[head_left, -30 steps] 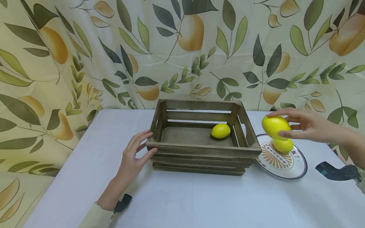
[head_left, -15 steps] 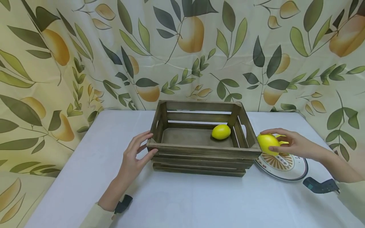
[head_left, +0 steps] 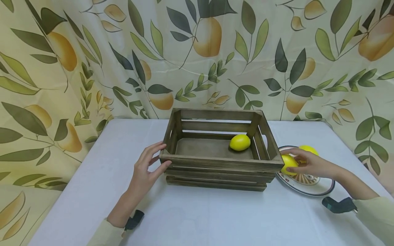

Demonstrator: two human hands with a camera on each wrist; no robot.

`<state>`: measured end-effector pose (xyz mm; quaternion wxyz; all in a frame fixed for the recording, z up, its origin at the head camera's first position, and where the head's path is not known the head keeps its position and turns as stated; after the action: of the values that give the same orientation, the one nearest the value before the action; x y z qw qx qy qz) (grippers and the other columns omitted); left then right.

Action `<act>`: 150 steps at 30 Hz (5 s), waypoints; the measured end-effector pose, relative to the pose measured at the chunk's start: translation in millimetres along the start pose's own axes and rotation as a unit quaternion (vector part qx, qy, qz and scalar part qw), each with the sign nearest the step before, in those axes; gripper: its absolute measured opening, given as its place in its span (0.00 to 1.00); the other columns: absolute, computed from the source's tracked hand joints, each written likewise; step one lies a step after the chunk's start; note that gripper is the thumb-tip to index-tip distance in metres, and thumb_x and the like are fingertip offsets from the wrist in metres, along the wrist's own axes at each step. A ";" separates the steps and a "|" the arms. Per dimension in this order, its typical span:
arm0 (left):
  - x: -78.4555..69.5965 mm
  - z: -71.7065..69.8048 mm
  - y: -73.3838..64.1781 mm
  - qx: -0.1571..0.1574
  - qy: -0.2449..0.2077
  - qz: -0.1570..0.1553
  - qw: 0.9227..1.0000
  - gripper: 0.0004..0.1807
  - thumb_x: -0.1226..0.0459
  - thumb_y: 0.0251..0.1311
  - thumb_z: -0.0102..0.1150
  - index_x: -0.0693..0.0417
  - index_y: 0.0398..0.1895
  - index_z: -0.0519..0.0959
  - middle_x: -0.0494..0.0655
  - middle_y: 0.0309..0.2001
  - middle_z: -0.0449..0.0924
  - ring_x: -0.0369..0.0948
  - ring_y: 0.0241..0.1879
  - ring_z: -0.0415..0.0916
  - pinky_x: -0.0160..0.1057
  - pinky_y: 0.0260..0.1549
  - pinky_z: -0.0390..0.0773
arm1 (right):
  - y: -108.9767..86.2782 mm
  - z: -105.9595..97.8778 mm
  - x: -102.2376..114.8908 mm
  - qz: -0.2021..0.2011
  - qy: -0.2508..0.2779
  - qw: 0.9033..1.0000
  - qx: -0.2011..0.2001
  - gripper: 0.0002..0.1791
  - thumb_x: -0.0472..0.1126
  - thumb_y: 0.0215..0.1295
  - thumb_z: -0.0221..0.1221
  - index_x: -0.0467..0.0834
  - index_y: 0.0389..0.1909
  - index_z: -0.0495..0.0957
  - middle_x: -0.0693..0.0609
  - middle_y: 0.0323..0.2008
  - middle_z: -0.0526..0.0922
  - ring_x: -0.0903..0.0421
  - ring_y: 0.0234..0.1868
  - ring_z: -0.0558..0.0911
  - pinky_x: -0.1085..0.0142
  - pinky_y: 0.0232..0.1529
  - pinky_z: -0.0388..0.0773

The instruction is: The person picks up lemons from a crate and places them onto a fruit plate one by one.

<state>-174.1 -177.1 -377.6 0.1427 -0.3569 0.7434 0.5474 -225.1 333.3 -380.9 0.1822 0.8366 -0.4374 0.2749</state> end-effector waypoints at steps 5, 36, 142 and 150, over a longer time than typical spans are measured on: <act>-0.1 -0.7 0.3 -0.002 0.000 0.002 1.000 0.33 0.80 0.48 0.69 0.60 0.60 0.74 0.56 0.62 0.71 0.40 0.63 0.70 0.30 0.54 0.78 | 1.0 1.4 -1.4 0.003 -0.001 1.000 -0.006 0.29 0.33 0.57 0.68 0.40 0.60 0.70 0.83 0.50 0.65 0.65 0.35 0.74 0.75 0.30 0.74; 1.0 -0.6 -0.1 -0.002 -0.002 -0.006 1.000 0.33 0.79 0.48 0.69 0.60 0.60 0.74 0.55 0.62 0.71 0.40 0.62 0.70 0.30 0.55 0.77 | 13.1 -34.0 27.4 -0.034 0.054 0.997 -0.054 0.23 0.25 0.65 0.57 0.33 0.61 0.69 0.74 0.55 0.74 0.79 0.54 0.73 0.86 0.48 0.74; 6.3 4.1 -0.9 0.004 0.006 -0.007 1.000 0.32 0.77 0.50 0.69 0.58 0.61 0.73 0.55 0.63 0.71 0.51 0.62 0.71 0.42 0.54 0.80 | 182.8 18.1 102.1 -0.121 -0.155 0.938 0.287 0.30 0.36 0.53 0.70 0.37 0.59 0.74 0.43 0.55 0.76 0.50 0.50 0.73 0.56 0.49 0.79; 4.0 3.3 0.1 0.002 0.005 -0.002 1.000 0.32 0.78 0.50 0.69 0.58 0.61 0.73 0.56 0.63 0.71 0.51 0.61 0.71 0.43 0.54 0.80 | 172.2 8.0 115.7 -0.150 -0.140 0.947 0.247 0.29 0.33 0.52 0.70 0.38 0.58 0.75 0.43 0.55 0.76 0.50 0.48 0.75 0.64 0.40 0.84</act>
<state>-177.5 -175.6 -381.1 0.1412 -0.3605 0.7446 0.5438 -312.0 161.0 -304.4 -0.0544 0.9415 -0.2461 0.2238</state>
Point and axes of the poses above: each hand's wrist, its own y-axis towards the middle knuckle, its own z-axis out of the palm, x = y × z, the point moved 2 cm from there along y, towards the middle knuckle
